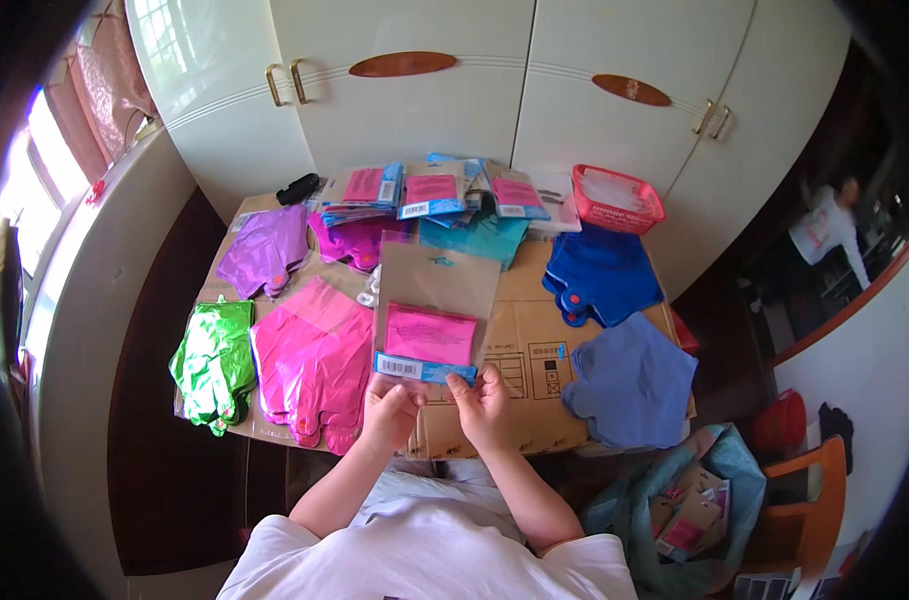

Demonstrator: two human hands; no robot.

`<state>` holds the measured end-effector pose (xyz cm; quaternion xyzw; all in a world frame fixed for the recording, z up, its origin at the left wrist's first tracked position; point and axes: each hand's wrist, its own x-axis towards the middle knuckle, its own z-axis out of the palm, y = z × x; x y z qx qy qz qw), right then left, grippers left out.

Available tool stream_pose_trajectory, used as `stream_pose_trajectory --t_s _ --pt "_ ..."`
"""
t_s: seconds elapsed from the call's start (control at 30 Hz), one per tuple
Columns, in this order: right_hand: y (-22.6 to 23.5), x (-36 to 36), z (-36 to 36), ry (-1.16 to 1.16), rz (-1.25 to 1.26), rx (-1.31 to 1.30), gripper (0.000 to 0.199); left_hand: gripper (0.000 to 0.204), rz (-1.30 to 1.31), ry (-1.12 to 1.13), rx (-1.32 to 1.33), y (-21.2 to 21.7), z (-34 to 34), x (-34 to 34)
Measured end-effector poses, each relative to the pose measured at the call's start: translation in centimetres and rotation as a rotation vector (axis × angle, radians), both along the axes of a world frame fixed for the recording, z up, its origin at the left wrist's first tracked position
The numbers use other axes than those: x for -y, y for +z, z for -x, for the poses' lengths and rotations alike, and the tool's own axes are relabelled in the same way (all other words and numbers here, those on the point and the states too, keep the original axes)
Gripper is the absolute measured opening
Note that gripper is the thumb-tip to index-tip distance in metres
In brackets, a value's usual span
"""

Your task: Folding and packaging colorful decorative items into plastic bags with card headers.

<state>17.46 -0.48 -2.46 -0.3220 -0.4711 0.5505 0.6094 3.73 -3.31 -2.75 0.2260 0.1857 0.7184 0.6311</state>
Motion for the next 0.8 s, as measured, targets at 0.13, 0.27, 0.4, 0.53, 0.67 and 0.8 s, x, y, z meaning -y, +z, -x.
stream_pose_trajectory --t_s 0.13,0.27,0.4,0.53,0.67,0.8 --pt "-0.7 1.4 0.6 0.018 -0.008 0.004 0.013 0.014 0.133 0.05 -0.229 -1.0 -0.7 0.3" --pt "-2.1 0.7 -1.9 0.24 -0.076 0.23 0.032 0.014 0.229 0.078 -0.42 -1.8 1.1 0.8" --pt "1.7 -1.8 -6.5 0.163 0.009 0.111 0.047 0.012 0.089 -0.008 -0.502 -1.1 4.6 2.5" --pt "6.0 -4.2 -7.7 0.009 -0.246 0.443 0.037 0.013 0.052 -0.017 -0.698 -1.0 5.3 3.8" --pt "7.2 -4.9 -7.2 0.196 -0.097 0.524 0.024 0.013 0.019 -0.048 -0.764 -2.0 5.9 4.4" --pt "7.1 -5.4 -8.0 0.405 0.139 0.44 0.017 0.015 0.045 -0.079 -0.709 -1.8 6.2 4.4"
